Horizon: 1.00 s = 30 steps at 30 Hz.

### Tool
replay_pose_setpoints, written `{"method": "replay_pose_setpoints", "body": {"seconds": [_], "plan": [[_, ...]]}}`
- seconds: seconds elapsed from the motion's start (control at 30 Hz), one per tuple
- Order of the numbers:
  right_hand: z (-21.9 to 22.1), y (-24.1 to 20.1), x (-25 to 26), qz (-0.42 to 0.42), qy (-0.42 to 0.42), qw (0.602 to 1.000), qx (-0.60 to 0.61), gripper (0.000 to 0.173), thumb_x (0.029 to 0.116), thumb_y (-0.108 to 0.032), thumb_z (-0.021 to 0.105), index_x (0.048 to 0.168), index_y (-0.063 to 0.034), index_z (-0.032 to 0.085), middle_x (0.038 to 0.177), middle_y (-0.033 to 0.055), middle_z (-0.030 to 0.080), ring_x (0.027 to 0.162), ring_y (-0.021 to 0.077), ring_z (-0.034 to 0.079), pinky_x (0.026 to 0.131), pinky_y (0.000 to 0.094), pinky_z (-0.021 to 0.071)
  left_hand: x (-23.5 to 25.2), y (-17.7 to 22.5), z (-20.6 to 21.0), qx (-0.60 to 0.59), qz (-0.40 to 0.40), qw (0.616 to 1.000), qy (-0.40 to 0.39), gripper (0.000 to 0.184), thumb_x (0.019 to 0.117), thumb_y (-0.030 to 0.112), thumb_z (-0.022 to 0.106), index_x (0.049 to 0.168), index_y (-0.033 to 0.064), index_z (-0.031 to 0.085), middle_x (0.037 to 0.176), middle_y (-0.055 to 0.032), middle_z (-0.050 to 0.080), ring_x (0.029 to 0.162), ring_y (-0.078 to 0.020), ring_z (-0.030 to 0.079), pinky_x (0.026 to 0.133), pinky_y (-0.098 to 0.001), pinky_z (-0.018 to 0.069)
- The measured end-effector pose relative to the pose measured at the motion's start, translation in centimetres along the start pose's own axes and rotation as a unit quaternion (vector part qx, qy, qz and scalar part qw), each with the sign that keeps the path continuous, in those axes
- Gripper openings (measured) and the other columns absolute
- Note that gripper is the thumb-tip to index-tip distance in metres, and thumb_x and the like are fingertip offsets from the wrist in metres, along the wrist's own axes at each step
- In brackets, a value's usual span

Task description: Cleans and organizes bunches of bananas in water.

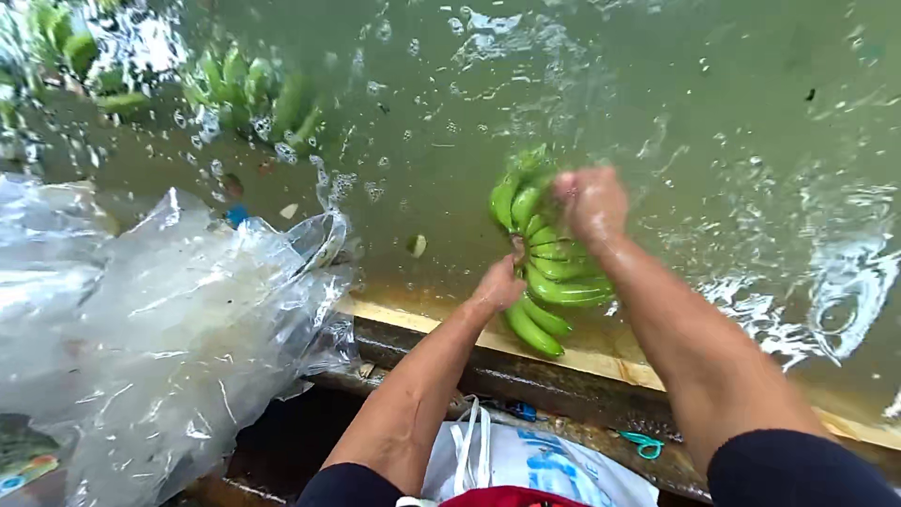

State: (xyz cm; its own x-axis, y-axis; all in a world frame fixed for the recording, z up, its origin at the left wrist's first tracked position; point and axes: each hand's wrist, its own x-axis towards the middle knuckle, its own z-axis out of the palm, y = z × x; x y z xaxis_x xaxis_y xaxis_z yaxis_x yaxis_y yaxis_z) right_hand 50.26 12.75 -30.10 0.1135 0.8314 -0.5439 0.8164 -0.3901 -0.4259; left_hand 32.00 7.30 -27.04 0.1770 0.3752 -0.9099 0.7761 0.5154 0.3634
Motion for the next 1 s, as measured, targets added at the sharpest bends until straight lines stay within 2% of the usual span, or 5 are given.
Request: {"method": "replay_pose_setpoints", "body": {"seconds": [0.2, 0.43, 0.63, 0.8, 1.0], "plan": [[1.2, 0.7, -9.3, -0.038, -0.184, 0.979, 0.079, 0.029, 0.0952, -0.013, 0.068, 0.123, -0.0037, 0.068, 0.122, 0.0281, 0.064, 0.109, 0.0467, 0.064, 0.087, 0.067, 0.0513, -1.0, -0.9, -0.6, -0.034, 0.042, 0.998, 0.018, 0.04, 0.1022, 0.006, 0.056, 0.142, -0.0009, 0.053, 0.138, -0.0243, 0.059, 0.128, -0.0356, 0.058, 0.109, -0.0557, 0.0451], [-9.2, 13.7, -26.8, 0.17, 0.032, 0.984, -0.041, 0.062, 0.096, -0.031, 0.072, 0.145, 0.0013, 0.052, 0.141, 0.04, 0.049, 0.124, 0.0617, 0.052, 0.093, 0.0792, 0.0417, -3.4, -6.0, -3.7, -0.072, 0.049, 0.993, 0.078, 0.043, 0.1078, 0.012, 0.045, 0.15, 0.0008, 0.046, 0.146, -0.0232, 0.053, 0.128, -0.036, 0.059, 0.105, -0.0535, 0.0487], [-8.4, 19.5, -36.4, 0.308, -0.02, 0.945, -0.105, 0.081, 0.0939, -0.035, 0.075, 0.156, 0.0004, 0.036, 0.148, 0.0459, 0.035, 0.131, 0.066, 0.043, 0.098, 0.0807, 0.0368, -6.2, -9.2, -2.9, -0.095, 0.012, 0.992, 0.086, 0.043, 0.1077, 0.015, 0.046, 0.148, -0.0002, 0.046, 0.146, -0.0235, 0.053, 0.126, -0.0351, 0.06, 0.105, -0.0516, 0.0494], [-2.9, 9.4, -33.7, -0.008, 0.094, 0.994, -0.05, 0.042, 0.1006, -0.017, 0.062, 0.133, 0.0087, 0.06, 0.139, 0.0375, 0.054, 0.132, 0.0569, 0.049, 0.108, 0.0704, 0.0378, -9.6, -10.3, -4.0, -0.108, 0.074, 0.981, 0.14, 0.042, 0.106, 0.012, 0.047, 0.146, -0.0024, 0.048, 0.144, -0.0238, 0.055, 0.126, -0.033, 0.06, 0.105, -0.0485, 0.0496], [6.9, -1.7, -28.4, -0.278, -0.217, 0.935, -0.045, 0.028, 0.1037, -0.013, 0.054, 0.119, 0.0037, 0.069, 0.116, 0.0276, 0.069, 0.115, 0.0464, 0.064, 0.098, 0.0604, 0.049, -11.7, -12.5, -4.8, -0.15, 0.069, 0.973, 0.162, 0.041, 0.1069, 0.011, 0.047, 0.145, -0.0025, 0.048, 0.144, -0.0234, 0.055, 0.127, -0.0328, 0.06, 0.106, -0.0485, 0.0491]]}}
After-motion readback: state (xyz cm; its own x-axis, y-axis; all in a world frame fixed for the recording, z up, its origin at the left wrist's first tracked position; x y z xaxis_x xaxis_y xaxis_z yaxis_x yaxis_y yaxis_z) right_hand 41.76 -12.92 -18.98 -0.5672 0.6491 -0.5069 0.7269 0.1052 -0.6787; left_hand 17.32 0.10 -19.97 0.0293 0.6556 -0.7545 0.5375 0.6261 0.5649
